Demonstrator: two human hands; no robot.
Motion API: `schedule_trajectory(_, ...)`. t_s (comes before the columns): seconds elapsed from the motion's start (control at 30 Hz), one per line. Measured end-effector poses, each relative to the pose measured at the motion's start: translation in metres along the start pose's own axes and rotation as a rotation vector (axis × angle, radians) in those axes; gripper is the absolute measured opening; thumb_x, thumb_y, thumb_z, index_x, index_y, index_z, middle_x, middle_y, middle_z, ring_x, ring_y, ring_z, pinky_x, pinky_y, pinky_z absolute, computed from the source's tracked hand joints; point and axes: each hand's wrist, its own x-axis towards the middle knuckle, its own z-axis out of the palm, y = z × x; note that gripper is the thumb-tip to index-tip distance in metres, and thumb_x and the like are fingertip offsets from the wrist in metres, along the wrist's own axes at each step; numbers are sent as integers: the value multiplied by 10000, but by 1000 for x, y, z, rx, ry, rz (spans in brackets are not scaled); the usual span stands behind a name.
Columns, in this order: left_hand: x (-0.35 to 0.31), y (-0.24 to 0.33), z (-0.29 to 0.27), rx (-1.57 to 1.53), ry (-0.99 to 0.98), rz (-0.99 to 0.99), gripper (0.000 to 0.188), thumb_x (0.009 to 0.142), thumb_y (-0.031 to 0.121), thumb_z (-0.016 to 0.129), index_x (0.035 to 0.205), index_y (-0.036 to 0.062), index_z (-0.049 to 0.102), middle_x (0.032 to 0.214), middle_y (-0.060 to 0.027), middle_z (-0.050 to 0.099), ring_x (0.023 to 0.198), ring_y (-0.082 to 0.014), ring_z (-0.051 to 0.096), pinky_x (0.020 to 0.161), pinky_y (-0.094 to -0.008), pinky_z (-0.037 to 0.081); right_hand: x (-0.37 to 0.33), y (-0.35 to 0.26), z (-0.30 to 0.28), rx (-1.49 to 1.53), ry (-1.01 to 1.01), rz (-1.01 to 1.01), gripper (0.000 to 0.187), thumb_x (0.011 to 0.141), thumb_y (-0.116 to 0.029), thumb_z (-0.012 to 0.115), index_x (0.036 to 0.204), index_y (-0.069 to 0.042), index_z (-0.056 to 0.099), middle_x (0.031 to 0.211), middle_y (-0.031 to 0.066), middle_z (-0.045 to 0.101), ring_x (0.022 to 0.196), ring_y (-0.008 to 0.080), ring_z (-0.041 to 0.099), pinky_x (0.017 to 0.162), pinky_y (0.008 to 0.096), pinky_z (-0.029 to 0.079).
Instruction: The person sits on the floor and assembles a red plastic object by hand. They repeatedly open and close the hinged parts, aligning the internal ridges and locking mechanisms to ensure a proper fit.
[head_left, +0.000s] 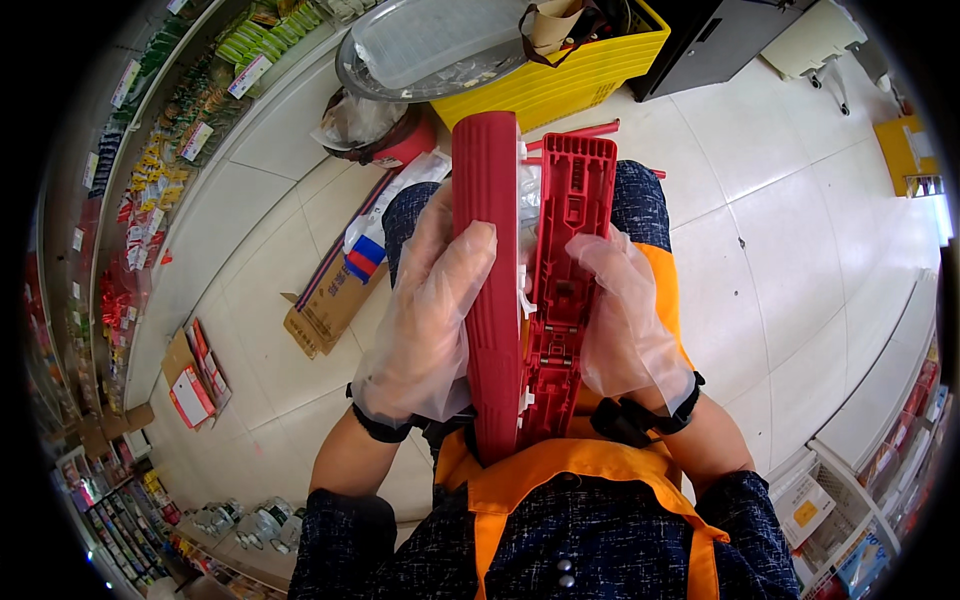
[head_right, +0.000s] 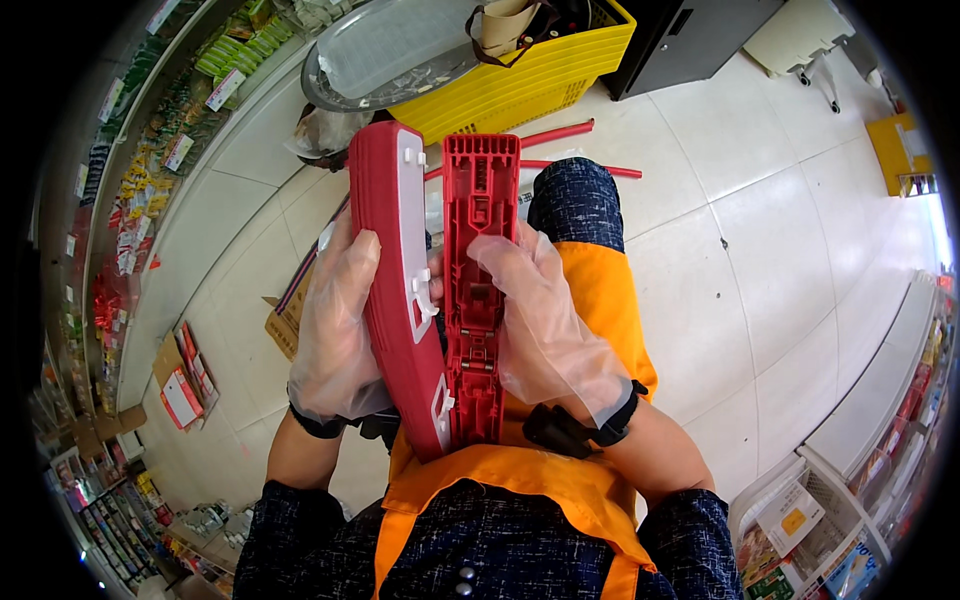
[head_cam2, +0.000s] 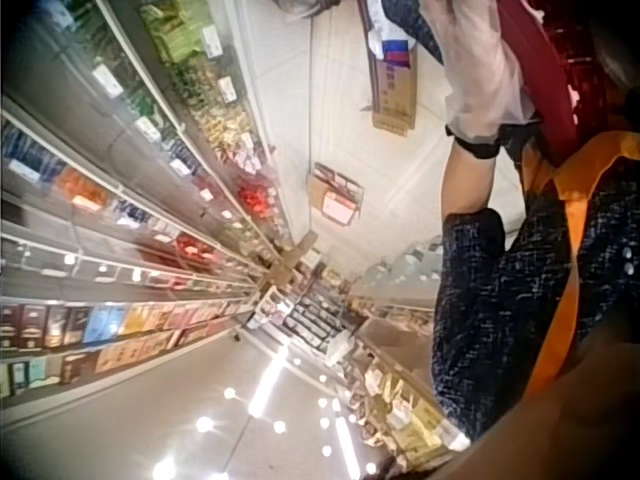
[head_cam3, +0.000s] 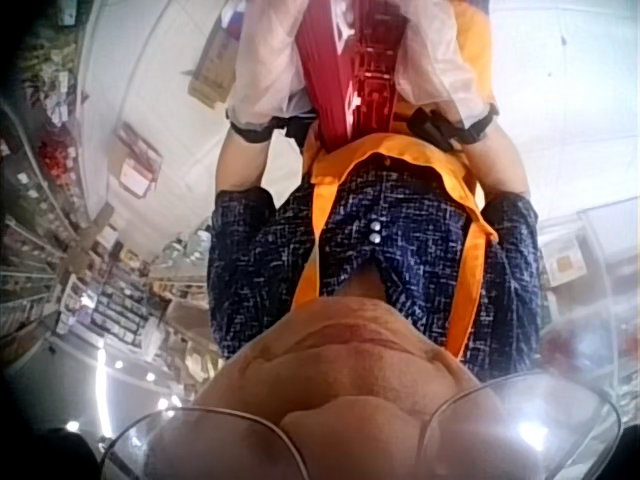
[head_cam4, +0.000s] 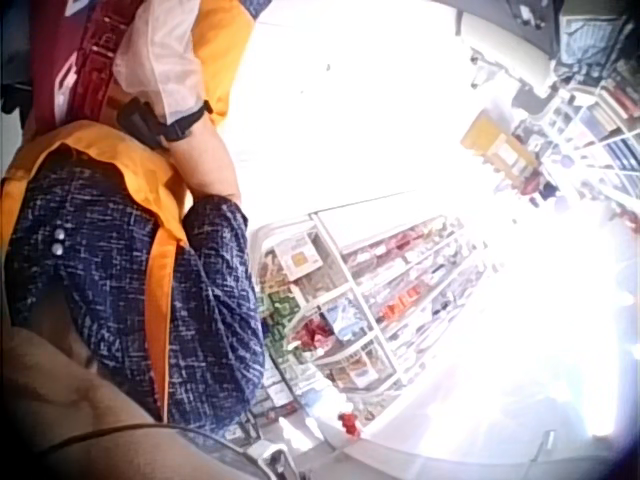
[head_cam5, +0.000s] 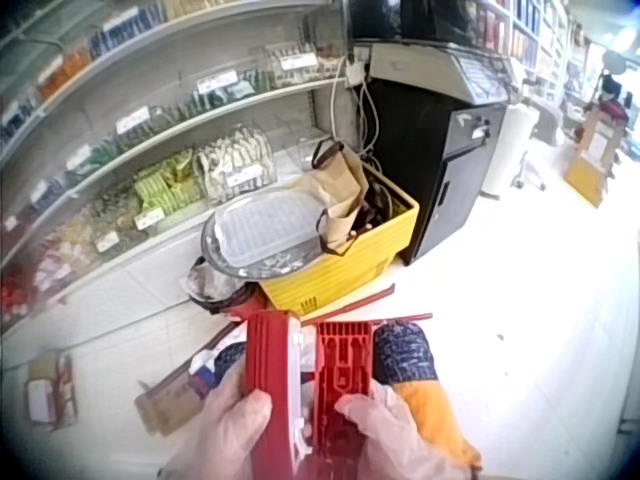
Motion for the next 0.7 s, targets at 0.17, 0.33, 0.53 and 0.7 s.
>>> schedule_trajectory(0.17, 5, -4, -15, -22, -33, -88, 541, 1079, 418, 518, 1469, 43, 501, 1184, -103, 669, 1014, -156, 671, 925, -343, 557, 3, -15, -7, -184, -110, 43, 240, 987, -192, 548, 1107, -8, 643, 954, 81, 697, 819, 142, 663, 734, 305, 577)
schedule_trajectory(0.33, 13, -4, -9, -172, -62, -167, 499, 1069, 321, 547, 1477, 44, 475, 1187, -69, 669, 1047, -147, 678, 914, -308, 565, 8, -17, -5, -174, -106, 56, 269, 985, -144, 577, 1192, 24, 607, 983, 91, 700, 824, 138, 675, 738, 294, 579)
schedule_trajectory(0.53, 9, 2, -3, -219, -113, -143, 552, 1059, 383, 541, 1468, 15, 503, 1329, -139, 650, 1150, -201, 659, 981, -357, 541, 9, -6, -13, -653, 124, -356, 354, 966, -71, 665, 1294, 10, 561, 1048, 112, 693, 821, 142, 693, 704, 295, 589)
schedule_trajectory(0.7, 7, -6, -5, -222, -71, -149, 565, 1063, 382, 544, 1482, 8, 484, 1388, -170, 612, 1244, -248, 628, 1070, -406, 516, 7, -22, -27, -1361, 56, -695, 427, 940, -163, 767, 1313, -92, 572, 1142, 127, 670, 786, 237, 716, 666, 329, 600)
